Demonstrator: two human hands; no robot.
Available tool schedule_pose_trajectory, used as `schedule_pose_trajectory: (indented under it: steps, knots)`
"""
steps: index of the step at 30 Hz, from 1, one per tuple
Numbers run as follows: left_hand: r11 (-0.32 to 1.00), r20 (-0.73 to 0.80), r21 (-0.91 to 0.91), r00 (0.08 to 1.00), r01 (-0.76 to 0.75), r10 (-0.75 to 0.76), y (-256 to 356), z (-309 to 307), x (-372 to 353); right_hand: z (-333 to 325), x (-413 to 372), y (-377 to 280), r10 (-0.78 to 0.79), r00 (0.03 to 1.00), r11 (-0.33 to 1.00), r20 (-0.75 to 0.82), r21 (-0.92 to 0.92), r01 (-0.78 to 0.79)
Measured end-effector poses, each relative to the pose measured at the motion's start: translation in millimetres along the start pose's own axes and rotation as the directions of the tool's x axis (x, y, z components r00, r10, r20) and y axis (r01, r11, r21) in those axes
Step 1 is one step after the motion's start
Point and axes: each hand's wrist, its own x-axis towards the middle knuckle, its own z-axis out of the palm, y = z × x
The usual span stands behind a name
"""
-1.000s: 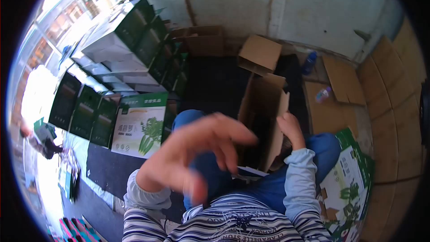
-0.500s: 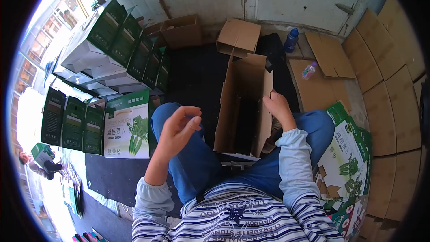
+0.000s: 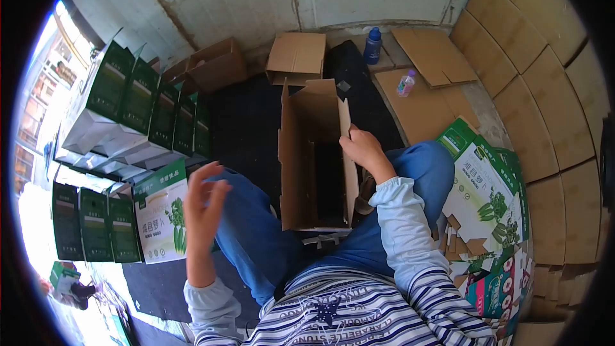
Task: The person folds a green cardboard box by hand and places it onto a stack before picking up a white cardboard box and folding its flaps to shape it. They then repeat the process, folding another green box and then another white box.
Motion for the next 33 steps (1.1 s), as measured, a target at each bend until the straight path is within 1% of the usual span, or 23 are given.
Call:
schedule_pose_trajectory:
  steps: [2,4,5,6,7,8,9,10,12,13,14,15,17,20,23,24,27,28,31,33]
  knots:
    - [0.999,-0.069,0.053,0.998,-0.012,0.015,-18,-29,3,0,0,1,0.007,1.0,1.0,0.005,0.019,-0.007]
    - [0.979,-0.177,0.202,0.983,-0.015,0.051,-43,-63,5,-3,-3,-2,0.019,1.0,0.999,0.012,0.026,-0.02]
    - [0.934,-0.209,0.355,0.972,-0.026,0.106,-49,-80,7,-3,-2,0,0.019,1.0,0.999,0.011,0.035,-0.02]
    - [0.906,-0.273,0.42,0.959,0.052,0.072,-52,-98,9,-1,0,3,0.019,1.0,0.999,0.012,0.043,-0.019]
    - [0.834,-0.28,0.544,0.957,0.097,0.071,-56,-122,14,0,1,5,0.017,1.0,0.999,0.015,0.051,-0.018]
    - [0.714,-0.31,0.675,0.95,0.184,0.048,-62,-150,22,1,0,6,0.014,1.0,0.998,0.016,0.053,-0.015]
    - [0.607,-0.285,0.789,0.932,0.095,0.225,-80,-189,32,0,1,5,0.01,1.0,0.998,0.014,0.055,-0.01]
    - [0.47,-0.23,0.882,0.892,0.022,0.39,-98,-230,42,0,1,5,0.006,1.0,0.998,0.013,0.057,-0.007]
    - [0.169,-0.263,0.963,0.861,0.209,0.436,-91,-304,58,-1,-1,3,-0.001,1.0,0.999,0.006,0.038,0.0]
    - [-0.023,-0.389,0.903,0.839,0.429,0.381,-100,-355,64,-1,-2,1,-0.005,1.0,1.0,0.003,0.03,0.005]
    - [-0.095,-0.409,0.871,0.819,0.482,0.402,-79,-366,62,-1,-1,1,-0.006,1.0,1.0,0.004,0.024,0.006]
    - [-0.159,-0.361,0.86,0.798,0.485,0.482,-83,-405,61,0,0,2,-0.007,1.0,1.0,0.005,0.021,0.006]
    - [-0.238,-0.53,0.745,0.77,0.622,0.354,-62,-420,54,1,0,2,-0.009,1.0,1.0,0.003,0.023,0.009]
    - [-0.266,-0.647,0.675,0.726,0.688,0.233,-62,-442,43,0,-1,1,-0.01,1.0,1.0,0.004,0.03,0.01]
    - [-0.318,-0.654,0.653,0.724,0.687,0.22,-64,-422,28,-1,-1,-1,-0.004,1.0,1.0,0.009,0.026,0.004]
    - [-0.338,-0.689,0.632,0.706,0.697,0.166,-68,-415,25,0,-1,0,-0.006,1.0,1.0,0.005,0.026,0.006]
    - [-0.363,-0.722,0.606,0.681,0.708,0.125,-84,-407,13,1,1,1,-0.004,1.0,1.0,0.011,0.015,0.004]
    - [-0.392,-0.748,0.583,0.658,0.711,0.081,-84,-407,11,0,1,2,0.0,1.0,1.0,0.015,0.01,0.0]
    - [-0.408,-0.785,0.548,0.617,0.73,0.049,-78,-412,7,2,2,4,-0.015,1.0,1.0,0.005,0.006,0.015]
    - [-0.388,-0.804,0.543,0.595,0.745,0.019,-68,-416,12,3,1,5,-0.017,1.0,1.0,-0.005,0.013,0.017]
